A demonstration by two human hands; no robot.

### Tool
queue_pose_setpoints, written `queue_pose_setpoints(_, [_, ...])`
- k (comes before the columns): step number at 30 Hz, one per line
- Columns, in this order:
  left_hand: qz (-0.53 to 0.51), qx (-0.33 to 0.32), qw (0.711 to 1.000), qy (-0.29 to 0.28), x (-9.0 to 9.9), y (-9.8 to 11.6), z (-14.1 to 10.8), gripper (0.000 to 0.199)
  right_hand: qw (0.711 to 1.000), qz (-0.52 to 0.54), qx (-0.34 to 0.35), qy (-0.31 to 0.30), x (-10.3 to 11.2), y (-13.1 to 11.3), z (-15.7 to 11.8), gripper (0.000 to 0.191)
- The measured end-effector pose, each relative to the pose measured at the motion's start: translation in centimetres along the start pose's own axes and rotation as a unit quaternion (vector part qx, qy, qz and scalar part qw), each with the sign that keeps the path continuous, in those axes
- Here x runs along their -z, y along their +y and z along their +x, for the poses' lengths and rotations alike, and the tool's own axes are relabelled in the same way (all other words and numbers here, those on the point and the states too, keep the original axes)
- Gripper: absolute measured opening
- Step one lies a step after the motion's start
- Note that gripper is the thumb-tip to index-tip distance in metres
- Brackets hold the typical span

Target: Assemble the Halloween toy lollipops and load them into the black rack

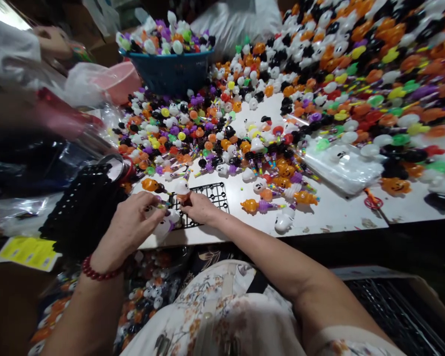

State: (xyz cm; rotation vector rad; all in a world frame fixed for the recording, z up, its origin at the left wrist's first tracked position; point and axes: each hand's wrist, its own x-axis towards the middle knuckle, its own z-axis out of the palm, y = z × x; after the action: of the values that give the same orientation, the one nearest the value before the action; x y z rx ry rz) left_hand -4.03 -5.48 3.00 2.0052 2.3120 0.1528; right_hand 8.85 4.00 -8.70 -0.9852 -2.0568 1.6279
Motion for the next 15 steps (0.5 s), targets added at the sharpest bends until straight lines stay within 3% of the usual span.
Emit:
queue_pose_setpoints(4, [0.008, -0.009, 1.000, -0.028, 1.0, -0.8, 0.6, 0.010, 1.000, 0.011, 0.021, 0.003, -0.1, 0.7, 0.3, 0.019])
queue_pose_setpoints(10, [0.025, -0.124, 0.991, -0.050, 1.2, -1.4, 1.2, 0.009, 1.000, -0.019, 0.013, 0.013, 0.1, 0.2, -0.1, 0.018])
queue_pose_setpoints(15, [0.016, -0.153, 0.982, -0.108, 1.5, -1.6, 1.4, 0.011, 0.999, -0.028, 0.024, 0.015, 0.5, -0.9, -0.4, 0.014])
